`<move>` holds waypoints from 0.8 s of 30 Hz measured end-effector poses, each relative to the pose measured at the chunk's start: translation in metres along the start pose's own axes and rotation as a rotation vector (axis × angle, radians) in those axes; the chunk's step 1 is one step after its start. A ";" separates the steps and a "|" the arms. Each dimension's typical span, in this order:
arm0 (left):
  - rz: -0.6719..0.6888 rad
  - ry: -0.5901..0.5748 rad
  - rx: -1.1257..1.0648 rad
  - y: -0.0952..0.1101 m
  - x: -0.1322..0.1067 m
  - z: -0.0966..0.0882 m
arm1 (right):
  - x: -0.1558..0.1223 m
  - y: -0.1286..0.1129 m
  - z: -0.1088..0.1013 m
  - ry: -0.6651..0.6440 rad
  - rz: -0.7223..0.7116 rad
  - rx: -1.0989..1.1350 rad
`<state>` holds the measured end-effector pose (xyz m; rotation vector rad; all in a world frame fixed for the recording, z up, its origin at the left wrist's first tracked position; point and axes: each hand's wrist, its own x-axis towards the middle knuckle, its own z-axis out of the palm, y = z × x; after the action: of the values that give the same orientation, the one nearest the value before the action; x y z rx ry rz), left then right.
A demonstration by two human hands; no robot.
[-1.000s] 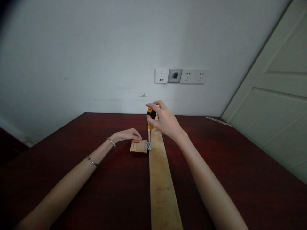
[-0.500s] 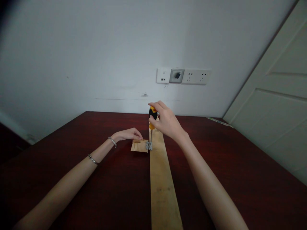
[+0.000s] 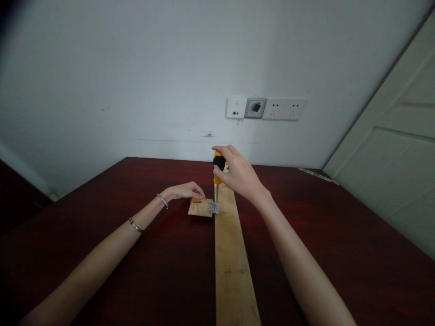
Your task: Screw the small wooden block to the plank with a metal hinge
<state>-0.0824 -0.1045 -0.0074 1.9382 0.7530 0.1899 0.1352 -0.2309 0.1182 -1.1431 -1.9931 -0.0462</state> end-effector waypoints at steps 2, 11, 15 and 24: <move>0.000 0.005 0.004 0.000 0.000 0.000 | 0.000 -0.001 -0.001 -0.001 0.005 -0.019; -0.004 -0.027 -0.039 0.000 -0.001 0.002 | 0.002 0.003 -0.004 0.043 -0.002 -0.040; -0.006 -0.029 -0.049 -0.001 -0.001 0.002 | 0.002 0.007 -0.003 0.042 -0.033 -0.003; 0.002 -0.029 -0.040 -0.001 -0.001 0.002 | 0.000 0.004 -0.005 0.025 -0.005 -0.112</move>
<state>-0.0828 -0.1059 -0.0089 1.9001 0.7233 0.1764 0.1411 -0.2308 0.1208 -1.2024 -1.9917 -0.1761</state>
